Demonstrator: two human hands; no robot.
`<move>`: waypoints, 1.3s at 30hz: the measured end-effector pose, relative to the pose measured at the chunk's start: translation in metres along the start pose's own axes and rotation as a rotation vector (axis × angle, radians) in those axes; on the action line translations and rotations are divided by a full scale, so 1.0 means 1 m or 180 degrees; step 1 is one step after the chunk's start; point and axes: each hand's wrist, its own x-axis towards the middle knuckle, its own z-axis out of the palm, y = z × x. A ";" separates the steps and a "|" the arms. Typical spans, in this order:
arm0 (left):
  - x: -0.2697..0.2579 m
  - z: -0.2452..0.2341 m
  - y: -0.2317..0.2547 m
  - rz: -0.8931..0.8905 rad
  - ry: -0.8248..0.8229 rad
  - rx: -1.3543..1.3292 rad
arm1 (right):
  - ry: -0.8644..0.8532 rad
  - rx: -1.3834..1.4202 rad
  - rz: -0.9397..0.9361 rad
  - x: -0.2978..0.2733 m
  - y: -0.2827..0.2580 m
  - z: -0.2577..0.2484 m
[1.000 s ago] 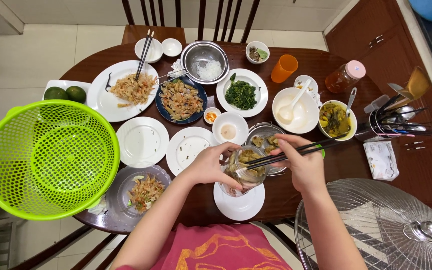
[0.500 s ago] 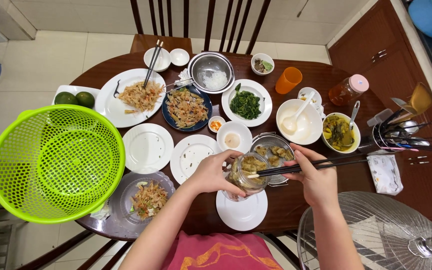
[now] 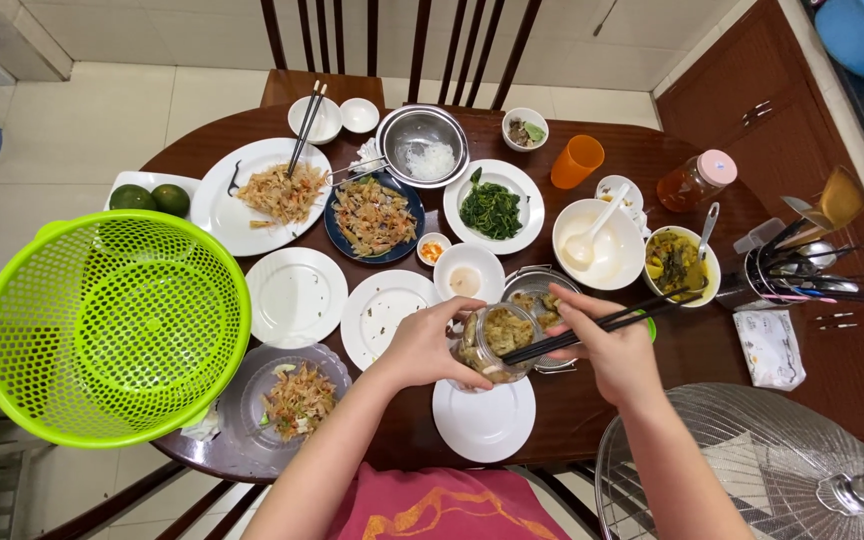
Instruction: The person transfers food from a metal strainer into a glass jar using chopsticks, seals the jar, and places it in the refrigerator. Then the person wipes food residue from several plates with a tissue and discards the residue into a trash bag, leaving the plates cleaner.
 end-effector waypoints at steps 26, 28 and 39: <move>-0.001 0.008 -0.006 0.0153 0.0129 -0.0061 | -0.0230 -0.0358 -0.0180 -0.011 -0.011 0.008; -0.001 0.009 -0.007 0.0153 0.0136 -0.0050 | -0.0265 -0.0403 -0.0197 -0.014 -0.020 0.008; -0.007 0.018 -0.013 0.0094 0.0084 -0.0031 | -0.0361 -0.0309 -0.0226 -0.005 0.002 -0.025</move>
